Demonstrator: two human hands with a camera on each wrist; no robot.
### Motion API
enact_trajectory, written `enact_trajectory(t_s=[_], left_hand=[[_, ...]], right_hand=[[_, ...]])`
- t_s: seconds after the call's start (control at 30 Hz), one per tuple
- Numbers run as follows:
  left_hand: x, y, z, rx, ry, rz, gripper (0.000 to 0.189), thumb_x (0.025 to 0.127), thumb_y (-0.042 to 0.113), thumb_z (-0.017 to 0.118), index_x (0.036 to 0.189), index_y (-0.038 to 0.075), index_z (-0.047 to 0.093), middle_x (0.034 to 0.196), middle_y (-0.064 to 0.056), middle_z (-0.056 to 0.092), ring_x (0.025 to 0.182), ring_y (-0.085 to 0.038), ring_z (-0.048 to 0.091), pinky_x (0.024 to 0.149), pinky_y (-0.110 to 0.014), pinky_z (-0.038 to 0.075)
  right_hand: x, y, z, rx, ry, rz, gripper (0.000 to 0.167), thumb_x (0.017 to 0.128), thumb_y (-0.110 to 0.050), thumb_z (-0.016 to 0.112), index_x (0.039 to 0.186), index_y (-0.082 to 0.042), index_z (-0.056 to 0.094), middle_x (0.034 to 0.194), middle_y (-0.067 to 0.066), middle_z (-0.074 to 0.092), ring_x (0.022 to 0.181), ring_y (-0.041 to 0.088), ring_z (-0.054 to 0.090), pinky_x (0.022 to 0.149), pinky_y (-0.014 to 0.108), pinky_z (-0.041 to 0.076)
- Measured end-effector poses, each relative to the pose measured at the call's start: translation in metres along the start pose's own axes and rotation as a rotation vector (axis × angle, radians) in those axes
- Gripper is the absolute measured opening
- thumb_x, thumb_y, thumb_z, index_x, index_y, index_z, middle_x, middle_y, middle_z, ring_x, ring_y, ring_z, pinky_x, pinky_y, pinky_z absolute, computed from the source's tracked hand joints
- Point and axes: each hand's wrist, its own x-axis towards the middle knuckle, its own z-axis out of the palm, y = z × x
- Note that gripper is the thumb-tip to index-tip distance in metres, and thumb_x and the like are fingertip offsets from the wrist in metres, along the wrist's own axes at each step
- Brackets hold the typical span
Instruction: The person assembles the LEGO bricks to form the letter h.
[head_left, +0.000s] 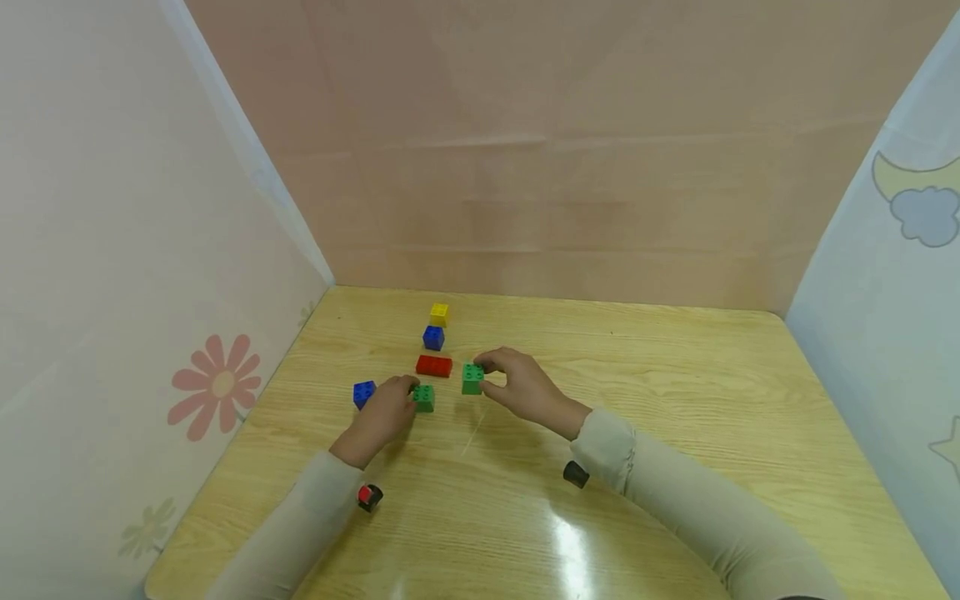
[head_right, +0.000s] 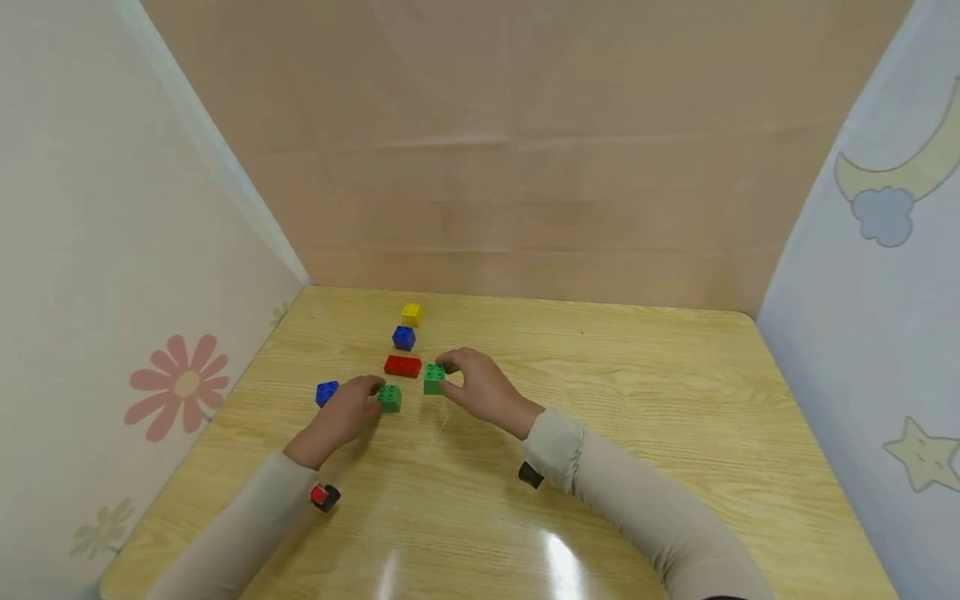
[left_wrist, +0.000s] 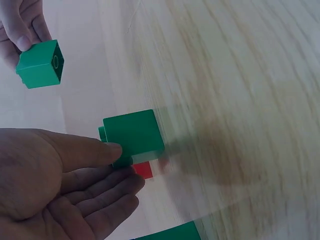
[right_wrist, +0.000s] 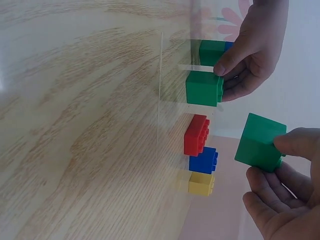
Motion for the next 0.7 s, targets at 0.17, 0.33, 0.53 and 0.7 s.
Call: enact_trajectory(t_s=[0.17,0.33,0.53,0.7], left_hand=[[-0.0001,0.0012,-0.0004,-0.019,-0.024,-0.010,0.037,0.093,0.007,0.062,0.128,-0.003,0.056,0.124,-0.018,0.060,0.115,-0.033,0.057,0.094,-0.047,0.049],[-0.0028,0.0022,0.0019,-0.044,-0.028,-0.010,0.037,0.092,0.010,0.065,0.127,-0.001,0.058,0.123,-0.016,0.061,0.116,-0.032,0.057,0.095,-0.047,0.048],[-0.0053,0.0025,0.0071,-0.084,-0.031,-0.006,0.038,0.091,0.015,0.069,0.126,0.004,0.060,0.121,-0.011,0.063,0.112,-0.027,0.060,0.094,-0.044,0.050],[-0.0051,0.0049,0.0079,-0.144,-0.056,0.023,0.038,0.091,0.016,0.070,0.126,0.005,0.061,0.119,-0.009,0.064,0.109,-0.026,0.061,0.091,-0.043,0.052]], right_hand=[[-0.0008,0.0007,0.0014,-0.023,0.006,-0.002,0.036,0.093,-0.019,0.069,0.127,-0.009,0.061,0.116,0.001,0.062,0.107,0.022,0.062,0.094,0.040,0.050],[-0.0007,0.0026,0.0039,-0.026,-0.003,0.013,0.037,0.092,-0.019,0.069,0.127,-0.009,0.061,0.118,0.002,0.062,0.108,0.022,0.062,0.095,0.039,0.049],[0.0002,0.0038,0.0078,-0.034,-0.017,0.026,0.037,0.093,-0.020,0.069,0.128,-0.009,0.060,0.120,0.002,0.061,0.108,0.021,0.061,0.095,0.039,0.050],[0.0014,0.0027,0.0089,-0.041,-0.008,0.019,0.037,0.092,-0.020,0.069,0.127,-0.010,0.061,0.120,0.001,0.062,0.108,0.020,0.062,0.094,0.039,0.050]])
